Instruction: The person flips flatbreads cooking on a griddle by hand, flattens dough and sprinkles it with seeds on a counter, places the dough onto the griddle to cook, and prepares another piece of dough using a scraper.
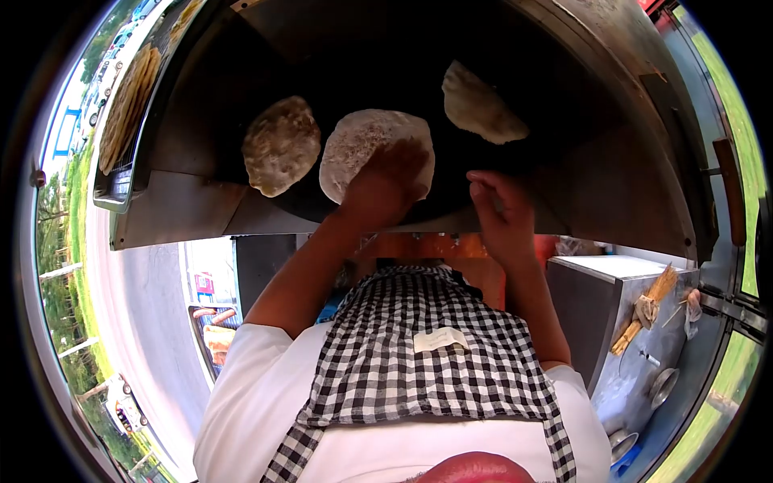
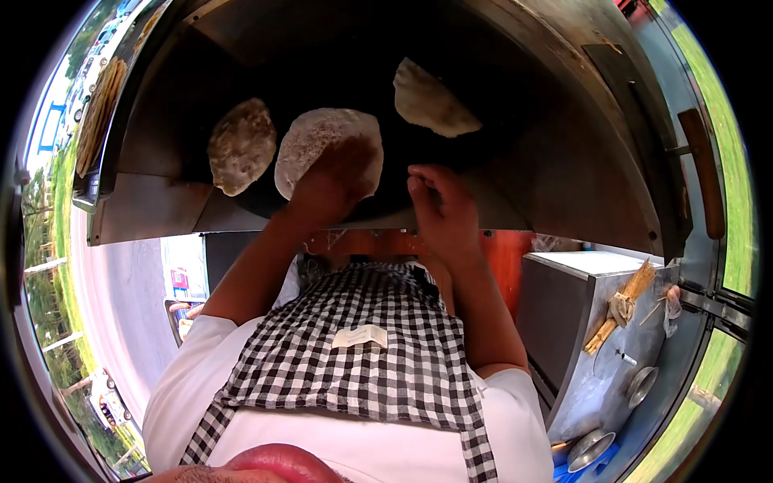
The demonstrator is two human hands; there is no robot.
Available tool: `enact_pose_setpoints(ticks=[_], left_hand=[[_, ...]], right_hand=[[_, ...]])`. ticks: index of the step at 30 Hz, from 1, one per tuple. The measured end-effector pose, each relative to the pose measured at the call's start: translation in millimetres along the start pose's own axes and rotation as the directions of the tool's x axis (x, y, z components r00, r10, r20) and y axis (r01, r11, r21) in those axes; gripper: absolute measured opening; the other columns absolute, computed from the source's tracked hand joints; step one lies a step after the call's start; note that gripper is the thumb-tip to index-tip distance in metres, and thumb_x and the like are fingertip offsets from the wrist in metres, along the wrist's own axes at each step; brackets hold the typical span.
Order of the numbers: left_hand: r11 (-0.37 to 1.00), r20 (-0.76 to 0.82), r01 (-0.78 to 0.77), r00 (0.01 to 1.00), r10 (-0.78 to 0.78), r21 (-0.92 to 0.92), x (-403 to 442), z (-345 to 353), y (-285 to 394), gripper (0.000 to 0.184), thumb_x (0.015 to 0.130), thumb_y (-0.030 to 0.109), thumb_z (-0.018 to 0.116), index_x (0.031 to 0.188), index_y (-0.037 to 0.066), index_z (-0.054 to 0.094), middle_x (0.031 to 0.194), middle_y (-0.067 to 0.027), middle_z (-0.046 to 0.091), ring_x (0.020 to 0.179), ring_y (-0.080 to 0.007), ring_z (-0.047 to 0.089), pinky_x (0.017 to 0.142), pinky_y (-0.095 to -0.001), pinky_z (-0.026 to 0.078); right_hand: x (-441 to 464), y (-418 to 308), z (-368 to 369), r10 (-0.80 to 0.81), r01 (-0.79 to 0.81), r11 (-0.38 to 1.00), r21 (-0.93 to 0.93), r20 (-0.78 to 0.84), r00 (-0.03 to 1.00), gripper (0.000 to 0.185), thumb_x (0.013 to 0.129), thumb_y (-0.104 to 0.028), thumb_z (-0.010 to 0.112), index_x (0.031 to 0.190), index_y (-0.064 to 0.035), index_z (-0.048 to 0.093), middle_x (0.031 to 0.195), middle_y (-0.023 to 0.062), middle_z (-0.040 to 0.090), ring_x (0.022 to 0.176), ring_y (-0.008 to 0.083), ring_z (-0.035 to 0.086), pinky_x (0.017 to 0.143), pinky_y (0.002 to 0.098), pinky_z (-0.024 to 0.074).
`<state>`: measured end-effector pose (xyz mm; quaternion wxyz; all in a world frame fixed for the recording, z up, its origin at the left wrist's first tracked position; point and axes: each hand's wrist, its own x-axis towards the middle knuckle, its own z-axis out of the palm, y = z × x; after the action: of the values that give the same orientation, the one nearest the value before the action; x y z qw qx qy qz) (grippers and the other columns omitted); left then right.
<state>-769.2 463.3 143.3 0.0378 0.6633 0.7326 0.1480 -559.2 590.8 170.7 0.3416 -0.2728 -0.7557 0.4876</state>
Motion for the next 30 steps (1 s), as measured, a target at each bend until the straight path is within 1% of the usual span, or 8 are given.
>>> enact_pose_setpoints(ticks=[6, 9, 12, 15, 21, 24, 27, 30], left_hand=[[0.997, -0.005, 0.016, 1.000, -0.015, 0.069, 8, -9, 10, 0.074, 0.102, 0.046, 0.061, 0.159, 0.005, 0.041, 0.167, -0.0176, 0.039, 0.154, -0.0379, 0.036, 0.127, -0.0517, 0.028], [0.987, -0.098, 0.145, 0.986, -0.137, 0.077, 17, 0, -16, 0.078, 0.103, 0.051, 0.058, 0.160, 0.002, 0.038, 0.167, -0.0222, 0.036, 0.155, -0.0393, 0.034, 0.127, -0.0534, 0.027], [0.990, -0.027, 0.112, 0.994, -0.110, 0.082, 22, 11, -39, 0.081, 0.104, 0.055, 0.054, 0.159, -0.002, 0.037, 0.166, -0.0264, 0.035, 0.155, -0.0401, 0.033, 0.127, -0.0540, 0.026], [0.989, 0.024, 0.139, 0.990, -0.140, 0.059, 40, 7, -46, 0.082, 0.105, 0.056, 0.052, 0.159, -0.004, 0.037, 0.167, -0.0268, 0.034, 0.156, -0.0394, 0.032, 0.127, -0.0534, 0.026], [0.978, 0.043, 0.163, 0.985, -0.170, 0.127, 60, -6, -49, 0.082, 0.104, 0.057, 0.053, 0.158, -0.003, 0.037, 0.167, -0.0256, 0.034, 0.156, -0.0375, 0.032, 0.128, -0.0527, 0.026], [0.990, -0.101, 0.123, 0.988, -0.115, 0.076, 61, -5, -41, 0.081, 0.103, 0.053, 0.058, 0.158, -0.002, 0.038, 0.167, -0.0241, 0.035, 0.156, -0.0368, 0.033, 0.128, -0.0528, 0.024], [0.994, 0.005, 0.105, 0.994, -0.105, -0.032, 58, 4, -32, 0.079, 0.102, 0.049, 0.062, 0.158, -0.001, 0.039, 0.168, -0.0222, 0.034, 0.156, -0.0356, 0.032, 0.129, -0.0521, 0.023], [0.997, -0.132, 0.012, 0.991, -0.001, 0.080, 59, 1, -24, 0.077, 0.101, 0.047, 0.063, 0.158, 0.001, 0.041, 0.169, -0.0197, 0.034, 0.157, -0.0347, 0.031, 0.129, -0.0518, 0.023]], right_hand=[[-1, 1, 4, -0.031, 0.031, 1.000, 0.005, 0.056, 0.998, 0.017, 0.098, -0.009, 0.072, 0.115, -0.0044, 0.074, 0.105, 0.0112, 0.075, 0.096, 0.0208, 0.074, 0.085, 0.0319, 0.0581], [-4, 1, 4, -0.023, 0.024, 1.000, -0.005, 0.047, 0.999, 0.017, 0.098, -0.009, 0.072, 0.115, -0.0045, 0.074, 0.105, 0.0110, 0.075, 0.096, 0.0208, 0.074, 0.085, 0.0320, 0.0581], [-7, -1, 6, -0.013, 0.014, 1.000, -0.018, 0.049, 0.999, 0.018, 0.098, -0.009, 0.072, 0.115, -0.0044, 0.074, 0.104, 0.0107, 0.075, 0.096, 0.0204, 0.074, 0.085, 0.0318, 0.0580], [-9, -1, 4, 0.003, -0.001, 1.000, -0.028, 0.064, 0.998, 0.018, 0.101, -0.012, 0.070, 0.118, -0.0065, 0.075, 0.109, 0.0077, 0.077, 0.100, 0.0152, 0.073, 0.088, 0.0289, 0.0555], [-13, -3, 5, -0.047, 0.046, 0.999, 0.004, 0.042, 0.998, 0.017, 0.098, -0.010, 0.072, 0.114, -0.0042, 0.074, 0.105, 0.0109, 0.075, 0.097, 0.0208, 0.074, 0.086, 0.0319, 0.0578], [-13, -6, 2, -0.030, 0.032, 0.998, -0.062, 0.044, 0.999, 0.017, 0.098, -0.010, 0.072, 0.114, -0.0044, 0.074, 0.104, 0.0111, 0.075, 0.097, 0.0206, 0.074, 0.086, 0.0314, 0.0577], [-18, 4, 0, -0.018, 0.018, 1.000, 0.004, 0.010, 1.000, 0.018, 0.098, -0.010, 0.072, 0.115, -0.0046, 0.074, 0.104, 0.0113, 0.075, 0.096, 0.0210, 0.074, 0.085, 0.0318, 0.0577], [-20, 7, -1, -0.003, 0.003, 1.000, -0.021, 0.017, 1.000, 0.018, 0.097, -0.010, 0.072, 0.115, -0.0046, 0.074, 0.103, 0.0115, 0.075, 0.095, 0.0214, 0.074, 0.084, 0.0322, 0.0576]])
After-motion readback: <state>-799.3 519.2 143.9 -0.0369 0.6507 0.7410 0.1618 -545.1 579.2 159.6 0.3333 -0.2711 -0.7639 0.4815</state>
